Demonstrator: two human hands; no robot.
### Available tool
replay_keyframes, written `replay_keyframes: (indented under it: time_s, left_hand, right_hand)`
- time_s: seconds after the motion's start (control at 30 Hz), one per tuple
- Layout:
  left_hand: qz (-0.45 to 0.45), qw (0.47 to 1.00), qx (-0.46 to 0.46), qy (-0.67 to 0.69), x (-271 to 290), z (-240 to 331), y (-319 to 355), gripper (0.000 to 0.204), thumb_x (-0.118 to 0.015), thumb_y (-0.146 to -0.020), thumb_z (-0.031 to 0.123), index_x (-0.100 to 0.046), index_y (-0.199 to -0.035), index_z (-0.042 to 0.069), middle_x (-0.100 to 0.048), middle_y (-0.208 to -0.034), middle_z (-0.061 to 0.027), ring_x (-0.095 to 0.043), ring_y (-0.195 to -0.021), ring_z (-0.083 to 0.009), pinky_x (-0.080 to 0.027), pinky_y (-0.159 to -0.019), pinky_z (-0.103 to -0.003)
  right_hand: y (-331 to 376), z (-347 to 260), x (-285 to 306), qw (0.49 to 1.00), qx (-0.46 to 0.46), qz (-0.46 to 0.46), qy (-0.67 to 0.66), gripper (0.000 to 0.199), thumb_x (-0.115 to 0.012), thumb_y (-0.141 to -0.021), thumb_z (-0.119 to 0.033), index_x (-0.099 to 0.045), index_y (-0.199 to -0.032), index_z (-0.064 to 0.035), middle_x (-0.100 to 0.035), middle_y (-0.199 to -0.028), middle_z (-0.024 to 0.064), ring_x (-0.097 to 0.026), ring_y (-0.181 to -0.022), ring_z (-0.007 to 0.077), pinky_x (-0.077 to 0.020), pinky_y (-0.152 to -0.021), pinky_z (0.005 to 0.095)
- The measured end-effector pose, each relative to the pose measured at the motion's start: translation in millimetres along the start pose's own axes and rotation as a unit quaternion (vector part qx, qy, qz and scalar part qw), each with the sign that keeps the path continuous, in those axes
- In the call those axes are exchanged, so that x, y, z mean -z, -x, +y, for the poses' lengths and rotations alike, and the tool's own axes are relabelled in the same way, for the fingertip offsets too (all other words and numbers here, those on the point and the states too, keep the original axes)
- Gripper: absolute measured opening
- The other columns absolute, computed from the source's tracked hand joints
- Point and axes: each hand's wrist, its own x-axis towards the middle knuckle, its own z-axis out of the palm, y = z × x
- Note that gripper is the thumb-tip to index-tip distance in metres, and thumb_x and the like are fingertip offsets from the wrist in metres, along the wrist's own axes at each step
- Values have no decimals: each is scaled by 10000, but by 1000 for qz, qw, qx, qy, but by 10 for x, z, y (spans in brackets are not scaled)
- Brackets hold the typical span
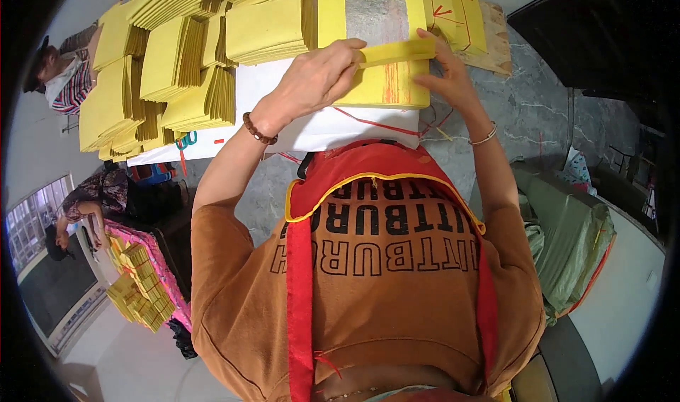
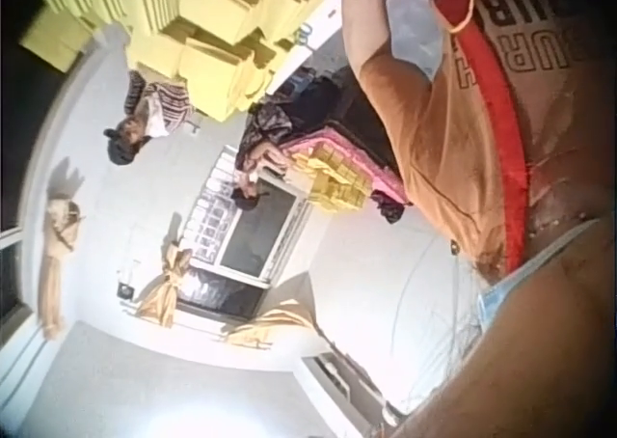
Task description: Assembling and stacking yellow joss paper sheets with silver foil centers.
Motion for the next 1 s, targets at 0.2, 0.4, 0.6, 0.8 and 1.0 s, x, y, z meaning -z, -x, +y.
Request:
replay_keyframes:
  time_s: [0.2, 0.4, 0.6, 0.8, 1.0]
  left_hand:
    - [43, 999, -23, -5, 96, -12, 68, 518, -686, -789, 180, -479, -1253, 78, -578, -1155, -132, -604, -943, -277, -465, -838, -384]
    - [89, 994, 24, -57, -42, -225, 109, 509, -674, -751, 192, -534, -1231, 98, -532, -1220, -116, -502, -1074, -299, -393, -942, -391]
    - [75, 983, -19, -168, -48, -254, 87, 426, -595, -755, 175, -597, -1180, 146, -566, -1156, -85, -504, -1025, -278, -408, -885, -366]
    - [50, 979, -93, -172, 108, 96, 226, 338, -544, -769, 58, -620, -1086, 149, -607, -1017, -64, -568, -930, -216, -447, -810, -339]
    - [79, 995, 35, 56, 43, 52, 239, 219, -556, -830, 105, -608, -1033, 41, -606, -900, -134, -585, -828, -279, -475, -728, -353]
  right_hand:
    - [-11, 50, -35, 1000, -5, 12, 21, 268, -629, -840, -121, -637, -1100, -57, -557, -1242, 122, -394, -1292, 232, -339, -1013, 352]
    - [-28, 109, -28, 999, 26, 6, 35, 240, -628, -830, -87, -626, -1067, -53, -590, -1190, 72, -434, -1258, 249, -352, -1010, 358]
    - [-21, -103, -37, 984, 92, 18, 148, 273, -646, -772, -76, -623, -1042, -107, -582, -1198, 70, -448, -1239, 306, -338, -1023, 390]
    - [148, -432, 62, 910, 185, -84, 362, 242, -654, -745, -193, -617, -980, -150, -599, -1175, 1, -514, -1174, 221, -341, -962, 386]
    - [192, -453, 24, 951, 93, -104, 275, 291, -665, -771, -187, -594, -1037, -92, -646, -1035, 92, -613, -975, 278, -415, -822, 363]
